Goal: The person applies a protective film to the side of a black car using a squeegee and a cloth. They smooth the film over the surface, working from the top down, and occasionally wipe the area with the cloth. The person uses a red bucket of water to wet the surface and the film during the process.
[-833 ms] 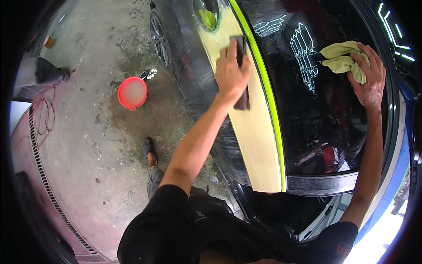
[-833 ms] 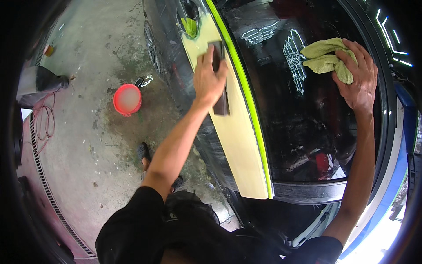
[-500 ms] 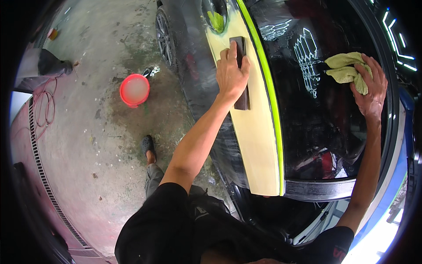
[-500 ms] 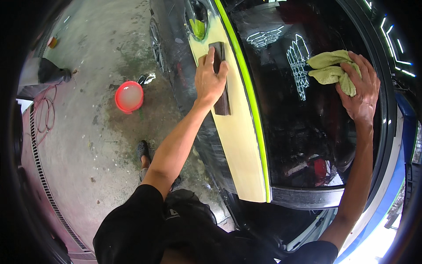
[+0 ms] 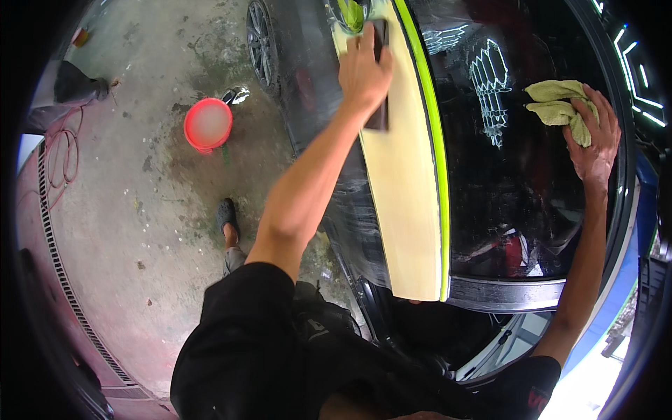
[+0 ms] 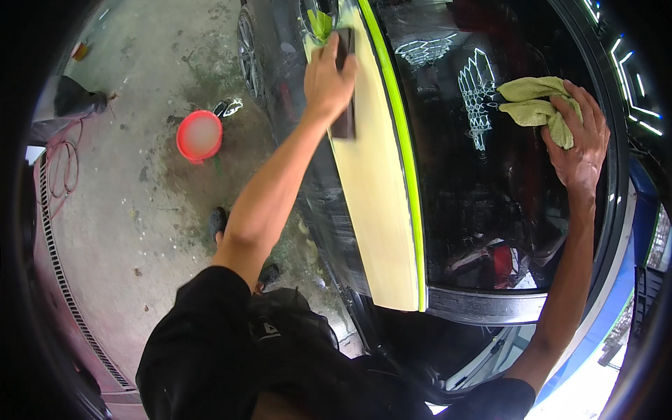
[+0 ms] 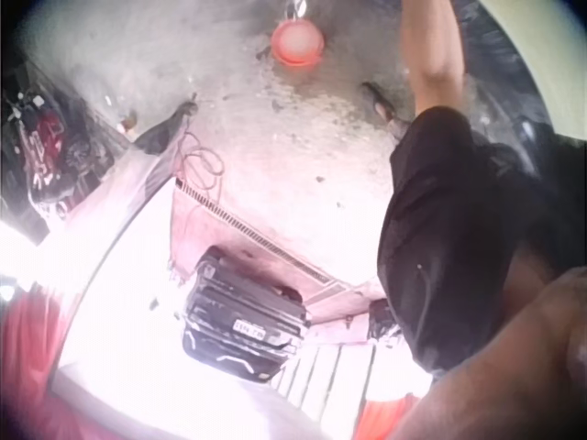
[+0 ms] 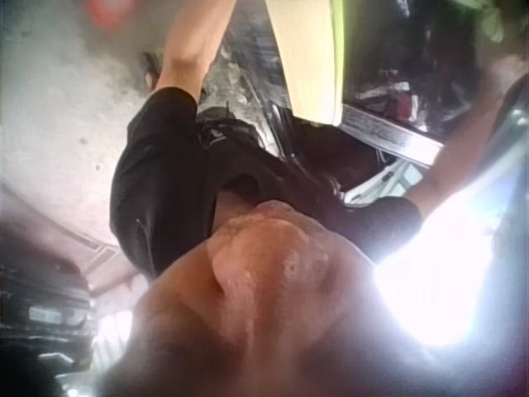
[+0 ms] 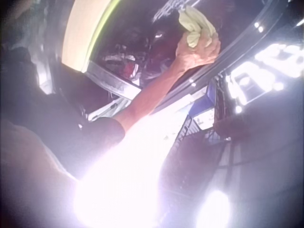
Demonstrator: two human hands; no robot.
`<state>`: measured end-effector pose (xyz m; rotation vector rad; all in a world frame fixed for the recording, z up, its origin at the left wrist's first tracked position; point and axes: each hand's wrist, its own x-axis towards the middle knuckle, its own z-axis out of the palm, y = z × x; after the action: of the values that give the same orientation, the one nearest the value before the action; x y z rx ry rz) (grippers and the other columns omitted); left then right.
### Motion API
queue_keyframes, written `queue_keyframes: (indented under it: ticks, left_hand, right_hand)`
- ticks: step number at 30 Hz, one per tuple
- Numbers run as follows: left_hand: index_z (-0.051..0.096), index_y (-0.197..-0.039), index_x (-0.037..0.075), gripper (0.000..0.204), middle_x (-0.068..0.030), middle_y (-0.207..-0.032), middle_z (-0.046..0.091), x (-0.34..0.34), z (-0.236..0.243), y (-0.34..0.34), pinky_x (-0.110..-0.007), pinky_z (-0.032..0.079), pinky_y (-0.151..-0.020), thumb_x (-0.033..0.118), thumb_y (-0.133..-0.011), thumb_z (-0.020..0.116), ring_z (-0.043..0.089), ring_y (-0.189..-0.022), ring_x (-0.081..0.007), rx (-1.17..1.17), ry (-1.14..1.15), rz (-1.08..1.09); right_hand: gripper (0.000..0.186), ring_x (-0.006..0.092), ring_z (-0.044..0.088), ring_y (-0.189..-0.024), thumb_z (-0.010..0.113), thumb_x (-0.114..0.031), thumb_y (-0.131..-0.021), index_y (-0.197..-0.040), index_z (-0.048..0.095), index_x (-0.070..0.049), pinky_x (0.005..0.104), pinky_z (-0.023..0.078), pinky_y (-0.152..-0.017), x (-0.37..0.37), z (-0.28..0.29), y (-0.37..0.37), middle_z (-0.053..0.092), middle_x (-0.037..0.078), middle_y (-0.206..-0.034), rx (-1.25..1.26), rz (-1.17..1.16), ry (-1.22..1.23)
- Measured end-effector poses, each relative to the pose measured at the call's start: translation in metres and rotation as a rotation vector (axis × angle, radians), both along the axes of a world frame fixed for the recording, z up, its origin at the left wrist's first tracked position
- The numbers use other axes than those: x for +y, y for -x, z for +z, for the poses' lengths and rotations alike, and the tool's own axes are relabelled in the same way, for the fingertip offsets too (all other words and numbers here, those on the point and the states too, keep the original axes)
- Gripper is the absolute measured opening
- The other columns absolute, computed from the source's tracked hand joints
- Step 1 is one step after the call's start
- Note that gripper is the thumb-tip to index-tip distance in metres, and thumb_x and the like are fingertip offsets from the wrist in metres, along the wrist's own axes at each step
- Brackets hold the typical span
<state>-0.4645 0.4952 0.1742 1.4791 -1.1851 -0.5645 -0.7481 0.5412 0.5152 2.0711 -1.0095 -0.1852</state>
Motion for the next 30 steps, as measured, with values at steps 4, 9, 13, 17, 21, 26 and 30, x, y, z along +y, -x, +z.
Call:
queue_keyframes:
  ticks: [4, 9, 13, 17, 21, 26, 30]
  left_hand:
    - [0.051, -0.155, 0.007, 0.062, -0.0222, -0.132, 0.063, 0.071, -0.037, 0.033, -0.051, 0.050, -0.101, 0.035, -0.101, 0.065, 0.063, -0.114, -0.0430, -0.045, 0.167, -0.085]
    - [0.056, -0.151, 0.007, 0.058, -0.0214, -0.133, 0.064, 0.017, -0.024, -0.010, -0.052, 0.051, -0.102, 0.037, -0.102, 0.063, 0.063, -0.118, -0.0399, -0.007, 0.059, -0.030]
    - [0.055, -0.153, 0.009, 0.059, -0.0235, -0.134, 0.063, 0.121, -0.042, 0.049, -0.051, 0.050, -0.107, 0.040, -0.103, 0.062, 0.063, -0.121, -0.0407, 0.038, 0.078, -0.121]
    - [0.055, -0.152, 0.006, 0.061, -0.0225, -0.133, 0.064, 0.033, -0.035, -0.004, -0.050, 0.052, -0.100, 0.038, -0.101, 0.062, 0.065, -0.114, -0.0411, 0.055, 0.027, -0.041]
    - [0.054, -0.153, 0.007, 0.061, -0.0222, -0.132, 0.065, 0.068, -0.029, 0.017, -0.050, 0.051, -0.101, 0.037, -0.101, 0.063, 0.065, -0.113, -0.0419, -0.023, 0.064, -0.047]
    - [0.055, -0.151, 0.007, 0.059, -0.0243, -0.131, 0.064, 0.130, -0.024, 0.064, -0.051, 0.052, -0.103, 0.034, -0.099, 0.066, 0.066, -0.116, -0.0426, 0.099, 0.109, -0.135]
    - [0.057, -0.148, 0.005, 0.058, -0.0234, -0.132, 0.065, 0.014, 0.005, 0.007, -0.051, 0.052, -0.103, 0.037, -0.099, 0.064, 0.066, -0.117, -0.0428, 0.024, 0.042, -0.024]
  right_hand:
    - [0.050, 0.0271, 0.052, -0.143, 0.085, -0.017, -0.077, -0.126, 0.074, -0.020, 0.0491, 0.041, -0.118, 0.006, 0.012, 0.002, 0.061, -0.003, -0.150, 0.053, -0.072, 0.025]
    - [0.051, 0.0272, 0.053, -0.143, 0.084, -0.016, -0.078, -0.128, 0.074, -0.020, 0.0483, 0.040, -0.120, -0.003, 0.009, 0.006, 0.061, -0.003, -0.150, 0.048, -0.004, 0.017]
    - [0.050, 0.0249, 0.054, -0.142, 0.084, -0.017, -0.079, -0.128, 0.074, -0.020, 0.0483, 0.041, -0.119, 0.000, 0.008, 0.016, 0.061, -0.004, -0.150, 0.085, -0.019, 0.037]
    - [0.049, 0.0241, 0.053, -0.142, 0.084, -0.019, -0.081, -0.129, 0.074, -0.021, 0.0492, 0.041, -0.119, -0.001, 0.011, 0.011, 0.060, -0.006, -0.151, 0.071, -0.002, 0.019]
    - [0.048, 0.0244, 0.054, -0.142, 0.084, -0.020, -0.082, -0.129, 0.074, -0.022, 0.0478, 0.042, -0.119, -0.004, 0.005, 0.014, 0.060, -0.006, -0.151, 0.073, -0.017, 0.037]
    - [0.047, 0.0251, 0.055, -0.141, 0.085, -0.021, -0.082, -0.127, 0.075, -0.023, 0.0468, 0.044, -0.117, -0.002, 0.007, 0.015, 0.062, -0.006, -0.149, 0.052, 0.038, 0.018]
    - [0.046, 0.0263, 0.059, -0.136, 0.085, -0.021, -0.081, -0.126, 0.075, -0.021, 0.0477, 0.048, -0.114, -0.009, 0.016, 0.012, 0.063, -0.006, -0.147, 0.034, 0.098, 0.013]
